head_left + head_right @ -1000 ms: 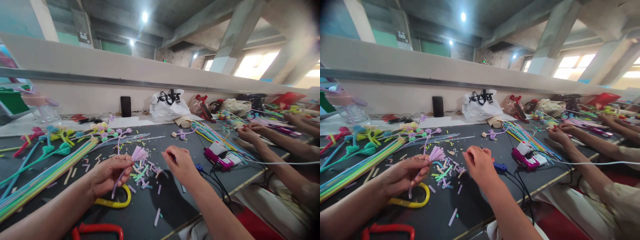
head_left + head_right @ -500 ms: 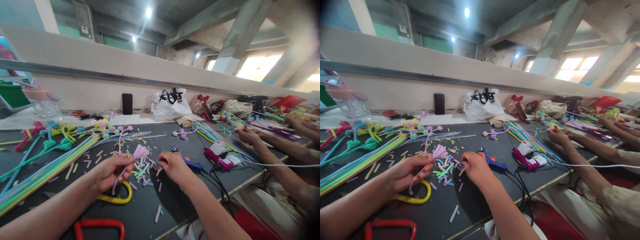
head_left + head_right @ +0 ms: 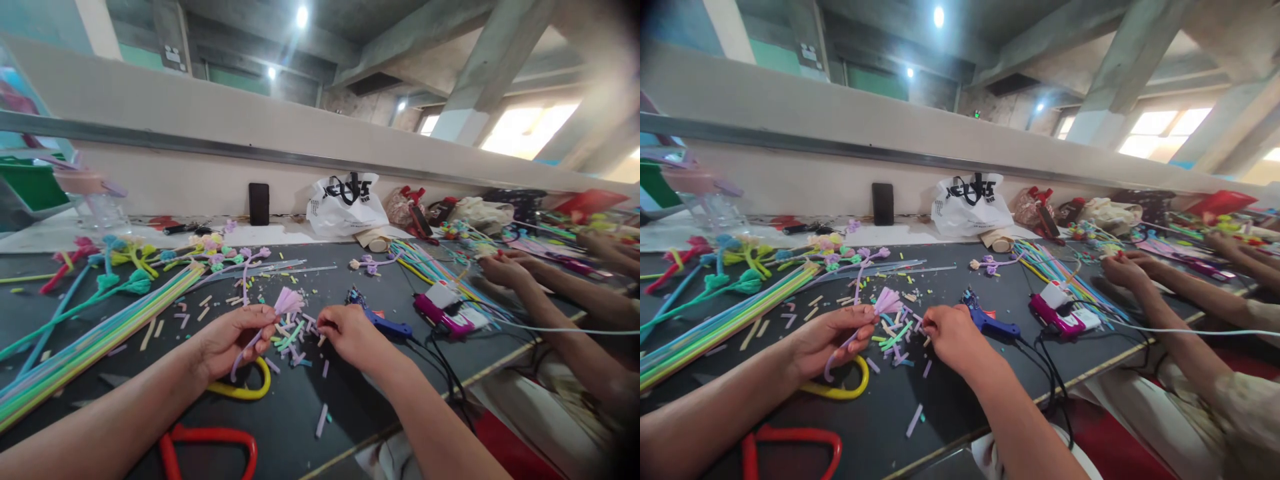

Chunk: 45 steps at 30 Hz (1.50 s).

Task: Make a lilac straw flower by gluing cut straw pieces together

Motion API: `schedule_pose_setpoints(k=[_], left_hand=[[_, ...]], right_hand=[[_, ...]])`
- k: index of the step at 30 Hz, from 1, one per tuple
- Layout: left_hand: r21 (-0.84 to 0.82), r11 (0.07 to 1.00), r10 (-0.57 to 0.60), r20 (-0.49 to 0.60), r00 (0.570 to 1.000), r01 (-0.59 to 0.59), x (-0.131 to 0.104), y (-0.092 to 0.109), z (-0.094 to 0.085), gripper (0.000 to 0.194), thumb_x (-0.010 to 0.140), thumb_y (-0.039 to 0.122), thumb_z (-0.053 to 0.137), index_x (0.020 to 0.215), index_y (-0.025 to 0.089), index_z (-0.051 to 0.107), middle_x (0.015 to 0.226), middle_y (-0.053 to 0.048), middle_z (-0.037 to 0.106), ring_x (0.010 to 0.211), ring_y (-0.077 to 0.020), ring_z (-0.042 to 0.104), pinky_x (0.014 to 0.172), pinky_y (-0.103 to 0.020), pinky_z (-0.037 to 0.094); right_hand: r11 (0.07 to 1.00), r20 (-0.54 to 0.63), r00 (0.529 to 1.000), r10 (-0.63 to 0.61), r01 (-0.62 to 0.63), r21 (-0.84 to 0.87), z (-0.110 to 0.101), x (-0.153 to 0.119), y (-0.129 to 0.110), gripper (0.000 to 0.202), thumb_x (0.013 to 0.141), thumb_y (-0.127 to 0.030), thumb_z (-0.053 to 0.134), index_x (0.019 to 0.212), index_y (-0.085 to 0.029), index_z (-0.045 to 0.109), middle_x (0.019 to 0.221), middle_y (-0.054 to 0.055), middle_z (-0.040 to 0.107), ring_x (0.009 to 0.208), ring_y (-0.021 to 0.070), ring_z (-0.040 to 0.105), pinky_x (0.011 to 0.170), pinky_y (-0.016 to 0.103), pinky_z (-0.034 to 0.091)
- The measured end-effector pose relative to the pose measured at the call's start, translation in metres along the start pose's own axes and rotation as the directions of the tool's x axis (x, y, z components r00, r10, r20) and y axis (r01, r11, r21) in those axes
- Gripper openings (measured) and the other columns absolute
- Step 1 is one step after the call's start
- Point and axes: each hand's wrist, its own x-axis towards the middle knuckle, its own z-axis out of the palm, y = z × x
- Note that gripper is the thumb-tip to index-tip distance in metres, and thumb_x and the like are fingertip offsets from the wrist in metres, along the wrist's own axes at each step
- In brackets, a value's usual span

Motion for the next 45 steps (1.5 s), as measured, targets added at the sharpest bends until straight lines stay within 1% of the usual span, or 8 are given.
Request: schedule_pose_setpoints(k=[7, 10, 15, 21, 27, 33, 40, 45], left_hand=[[-0.001, 1.000, 0.008, 0.037, 0.999, -0.008, 0.001, -0.002, -0.003, 0.007, 0.075, 0.016, 0.058, 0.073, 0.013, 0.052, 0.055, 0.002, 0.049, 0.041, -0.0048, 0.046, 0.029, -0.010, 0.028], [-0.001, 1.000, 0.014, 0.043, 0.999, -0.014, 0.001, -0.002, -0.002, 0.007, 0.076, 0.015, 0.057, 0.072, 0.013, 0.052, 0.055, 0.002, 0.049, 0.041, -0.0053, 0.046, 0.029, -0.010, 0.027], [0.016, 0.999, 0.034, 0.057, 0.998, -0.035, 0.000, -0.003, -0.003, 0.008, 0.076, 0.016, 0.057, 0.072, 0.013, 0.051, 0.055, 0.002, 0.050, 0.041, -0.0055, 0.047, 0.029, -0.010, 0.028], [0.025, 0.999, 0.037, 0.054, 0.998, -0.039, 0.000, -0.003, 0.000, 0.011, 0.073, 0.017, 0.061, 0.072, 0.014, 0.050, 0.056, 0.001, 0.053, 0.041, -0.0059, 0.049, 0.030, -0.010, 0.027], [0.060, 0.993, 0.106, -0.031, 0.994, -0.104, -0.002, -0.007, 0.007, 0.011, 0.071, 0.014, 0.064, 0.075, 0.013, 0.054, 0.095, -0.007, 0.063, 0.056, -0.0081, 0.060, 0.037, -0.013, 0.040], [0.022, 0.989, 0.147, -0.011, 0.989, -0.147, 0.000, -0.011, 0.008, 0.010, 0.072, 0.014, 0.065, 0.074, 0.013, 0.055, 0.090, -0.007, 0.066, 0.059, -0.0112, 0.063, 0.045, -0.017, 0.047], [-0.024, 0.985, 0.168, -0.081, 0.982, -0.170, 0.000, -0.008, 0.011, 0.007, 0.070, 0.005, 0.065, 0.071, 0.010, 0.060, 0.074, -0.007, 0.067, 0.064, -0.0107, 0.064, 0.062, -0.017, 0.052], [-0.017, 0.986, 0.163, -0.063, 0.985, -0.164, 0.002, -0.009, 0.008, 0.007, 0.069, 0.007, 0.067, 0.070, 0.010, 0.061, 0.074, -0.007, 0.067, 0.066, -0.0108, 0.064, 0.065, -0.018, 0.052]], right_hand=[[0.970, 0.036, 0.972, -0.234, 0.231, 0.073, 0.005, -0.011, -0.017, 0.011, 0.080, -0.014, 0.056, 0.086, -0.021, 0.062, 0.082, 0.000, 0.067, 0.081, 0.0123, 0.059, 0.078, 0.027, 0.029], [0.966, 0.052, 0.966, -0.254, 0.251, 0.056, 0.016, -0.009, -0.025, 0.012, 0.080, -0.018, 0.059, 0.090, -0.023, 0.062, 0.087, 0.000, 0.066, 0.085, 0.0132, 0.058, 0.079, 0.029, 0.027], [0.978, 0.047, 0.977, -0.209, 0.210, -0.004, 0.025, -0.004, -0.028, 0.004, 0.078, -0.020, 0.059, 0.081, -0.020, 0.063, 0.082, 0.001, 0.067, 0.078, 0.0129, 0.058, 0.079, 0.031, 0.025], [0.982, 0.020, 0.982, -0.189, 0.189, 0.027, 0.011, -0.006, -0.019, 0.012, 0.081, -0.014, 0.051, 0.079, -0.019, 0.063, 0.078, 0.000, 0.067, 0.073, 0.0112, 0.057, 0.078, 0.029, 0.026], [0.982, -0.077, 0.987, -0.139, 0.147, 0.116, 0.006, -0.007, -0.028, 0.012, 0.079, -0.015, 0.053, 0.073, -0.019, 0.062, 0.068, -0.002, 0.063, 0.065, 0.0104, 0.055, 0.073, 0.027, 0.029], [0.961, -0.218, 0.976, -0.023, 0.081, 0.264, 0.010, -0.006, -0.038, 0.009, 0.075, -0.016, 0.057, 0.068, -0.018, 0.062, 0.065, -0.001, 0.064, 0.066, 0.0127, 0.055, 0.069, 0.024, 0.035], [0.865, -0.068, 0.996, 0.056, -0.014, 0.502, 0.013, -0.004, -0.043, 0.013, 0.075, -0.019, 0.051, 0.075, -0.016, 0.063, 0.064, -0.001, 0.060, 0.061, 0.0117, 0.053, 0.058, 0.020, 0.039], [0.859, -0.081, 0.988, 0.134, -0.075, 0.507, 0.016, -0.001, -0.036, 0.014, 0.075, -0.025, 0.052, 0.069, -0.016, 0.062, 0.062, -0.001, 0.059, 0.060, 0.0127, 0.052, 0.057, 0.021, 0.040]])
